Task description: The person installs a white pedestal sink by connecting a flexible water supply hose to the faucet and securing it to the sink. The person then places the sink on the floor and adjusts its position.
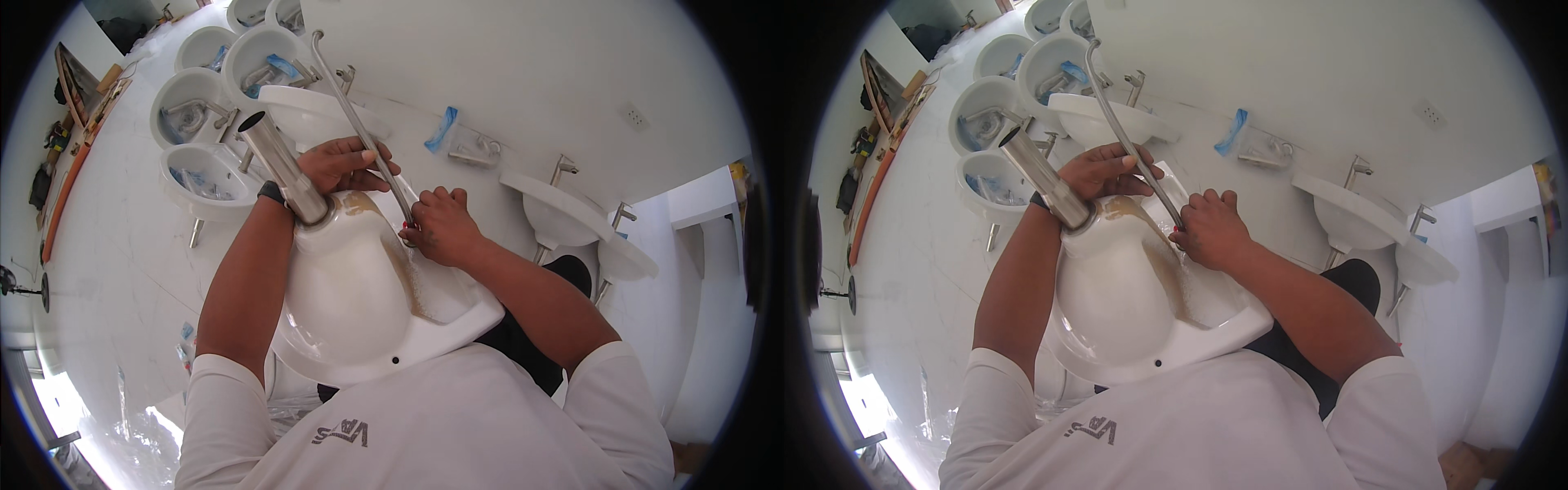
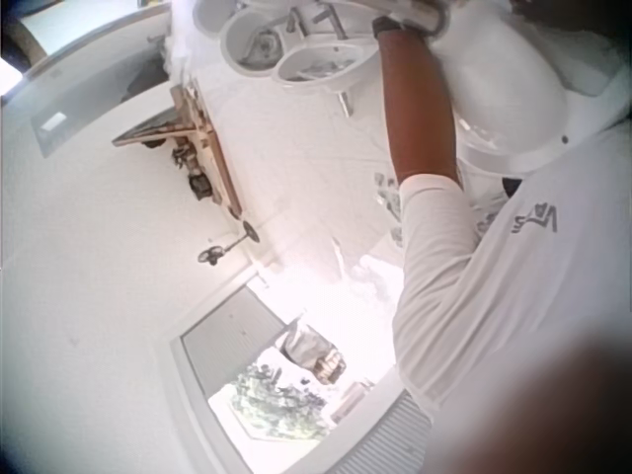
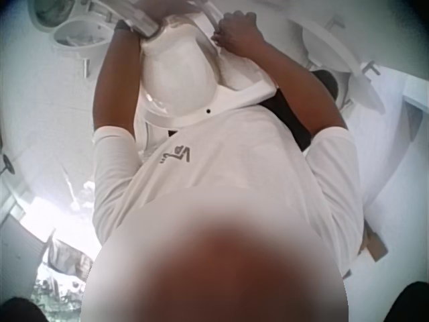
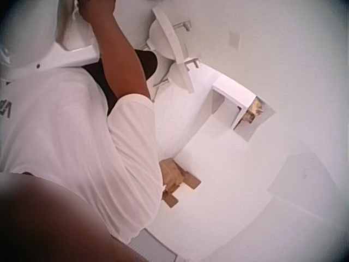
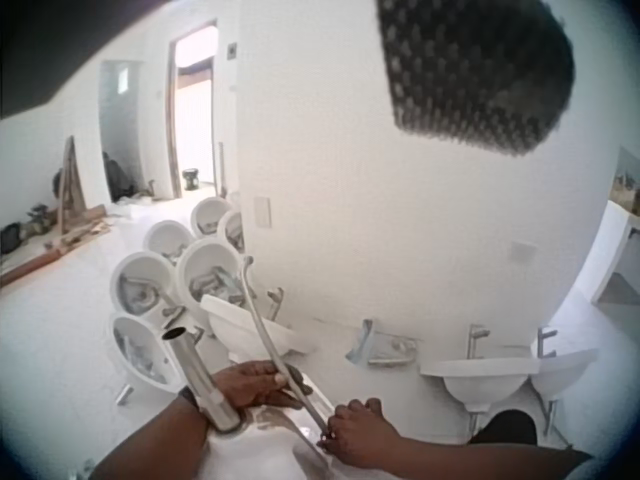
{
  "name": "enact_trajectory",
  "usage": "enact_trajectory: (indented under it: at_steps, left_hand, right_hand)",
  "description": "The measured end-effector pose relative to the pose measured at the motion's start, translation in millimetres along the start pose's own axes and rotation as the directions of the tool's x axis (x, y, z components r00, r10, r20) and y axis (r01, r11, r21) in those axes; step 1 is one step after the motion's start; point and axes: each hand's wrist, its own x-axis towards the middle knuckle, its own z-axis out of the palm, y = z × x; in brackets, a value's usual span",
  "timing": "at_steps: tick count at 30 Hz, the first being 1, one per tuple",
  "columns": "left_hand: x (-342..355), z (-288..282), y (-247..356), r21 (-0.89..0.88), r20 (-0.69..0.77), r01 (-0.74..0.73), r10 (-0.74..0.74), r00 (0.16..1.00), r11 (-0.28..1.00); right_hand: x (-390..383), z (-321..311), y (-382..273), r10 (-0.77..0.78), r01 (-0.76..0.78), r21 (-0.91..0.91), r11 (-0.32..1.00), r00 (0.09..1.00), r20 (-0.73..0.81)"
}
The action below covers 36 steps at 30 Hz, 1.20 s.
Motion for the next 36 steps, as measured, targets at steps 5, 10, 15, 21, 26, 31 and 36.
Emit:
enact_trajectory:
  at_steps: [5,10,15,21,26,31,36]
  left_hand:
    - [0.3,0.3,0.6,-0.023,0.0,0.02,-0.02,1.0,1.0]
    - [-0.1,1.5,0.9,-0.005,0.006,0.008,-0.008,1.0,1.0]
    - [-1.4,3.3,3.2,0.048,-0.026,0.02,-0.019,0.999,0.999]
    - [-2.1,5.5,3.1,0.047,-0.03,0.018,-0.017,0.999,0.999]
    - [0.2,3.6,2.4,0.028,-0.022,0.034,-0.033,0.999,0.999]
    - [0.9,0.6,1.2,0.021,-0.002,0.03,-0.03,1.0,0.999]
    - [-0.1,-0.6,0.9,-0.028,0.019,0.017,-0.016,1.0,0.999]
  right_hand:
    - [-2.9,3.4,-8.6,0.088,-0.088,0.0,0.996,0.996,-0.03]
    - [-4.8,4.7,-15.3,0.136,-0.136,0.0,0.991,0.99,-0.035]
    - [-4.7,5.4,-17.8,0.157,-0.158,-0.011,0.987,0.986,-0.048]
    - [-6.3,5.5,-21.1,0.179,-0.182,-0.032,0.983,0.98,-0.086]
    - [-4.7,0.9,-24.5,0.226,-0.225,-0.052,0.973,0.974,0.005]
    - [-5.8,-0.4,-26.9,0.238,-0.238,-0.05,0.97,0.971,-0.02]
    - [-0.3,-2.7,-14.5,0.166,-0.166,-0.005,0.986,0.985,0.036]
